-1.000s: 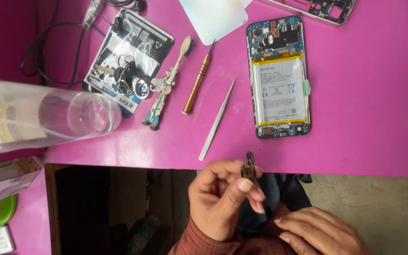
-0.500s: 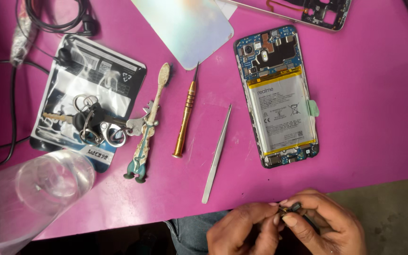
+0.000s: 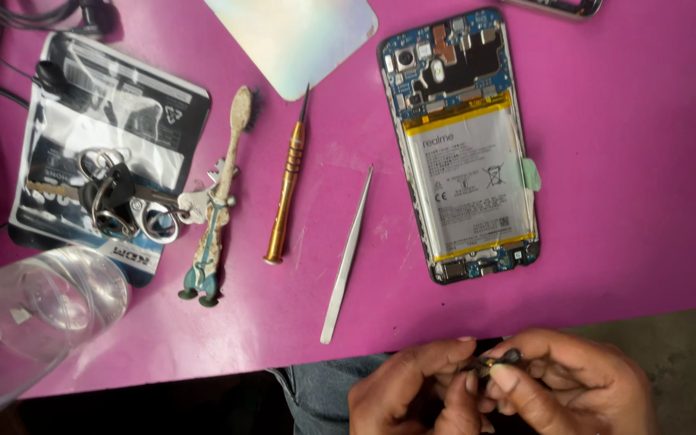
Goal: The person is repairing a disassembled smartphone on a pink workbench. They use tweezers to carefully remove a small circuit board from the bottom of the phone's chassis, then place it on the table. The person then picks up a new battery and positions it over the phone's internal cavity, preparing to install it.
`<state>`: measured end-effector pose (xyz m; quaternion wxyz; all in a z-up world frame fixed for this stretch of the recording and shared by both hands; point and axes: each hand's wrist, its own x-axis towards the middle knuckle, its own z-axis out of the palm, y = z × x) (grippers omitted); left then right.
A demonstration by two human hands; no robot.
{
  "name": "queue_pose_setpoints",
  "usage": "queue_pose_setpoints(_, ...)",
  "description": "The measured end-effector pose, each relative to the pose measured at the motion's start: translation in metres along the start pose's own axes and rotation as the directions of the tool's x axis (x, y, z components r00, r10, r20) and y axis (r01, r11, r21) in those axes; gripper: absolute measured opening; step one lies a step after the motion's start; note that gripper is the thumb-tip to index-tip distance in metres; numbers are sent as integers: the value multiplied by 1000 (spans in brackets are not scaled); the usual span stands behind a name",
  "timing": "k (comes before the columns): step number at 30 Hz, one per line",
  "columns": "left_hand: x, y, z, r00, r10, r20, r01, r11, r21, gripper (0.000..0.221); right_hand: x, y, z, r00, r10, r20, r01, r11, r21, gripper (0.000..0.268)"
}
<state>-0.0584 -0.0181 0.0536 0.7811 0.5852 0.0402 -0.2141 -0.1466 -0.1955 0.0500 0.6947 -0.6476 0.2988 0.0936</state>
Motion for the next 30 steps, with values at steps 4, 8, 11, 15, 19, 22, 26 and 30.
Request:
queue_pose_setpoints(4, -16, -6, -3, 954, -243, 177, 294, 881, -371, 27, -8, -13, -11, 999, 32, -36, -31, 999, 19, 13)
queue_pose_setpoints(8, -25, -9, -1, 937, -233, 262, 333, 825, -456, 28, -19, -18, -18, 1000, 1, -20, 0, 1000, 17, 13)
queue_pose_setpoints(11, -34, -4, 1, 947, -149, 285, 282, 810, -514, 29, -26, -22, -17, 1000, -1, -11, 2, 998, 69, 14)
queue_pose_setpoints(15, -50, 3, 2, 958, -127, 258, 243, 835, -494, 27, -35, -25, -17, 999, -19, 51, 9, 984, 176, 22)
queue_pose_setpoints(19, -62, 6, 6, 966, -117, 232, 217, 856, -469, 26, -45, -24, -21, 992, -86, 87, 73, 986, 150, 22)
queue_pose_setpoints(22, -72, 0, 6, 957, -144, 251, 250, 848, -466, 27, -59, -12, -29, 989, -114, 95, 99, 984, 149, 19)
queue_pose_setpoints(26, -76, -11, 13, 974, -154, 168, 196, 942, -273, 21, -63, 23, -31, 997, -75, -5, 76, 995, 69, 12)
queue_pose_setpoints(30, -73, -12, 18, 992, -55, 117, 73, 985, -158, 22, -52, 29, -35, 967, -249, 43, 252, 963, -90, 8)
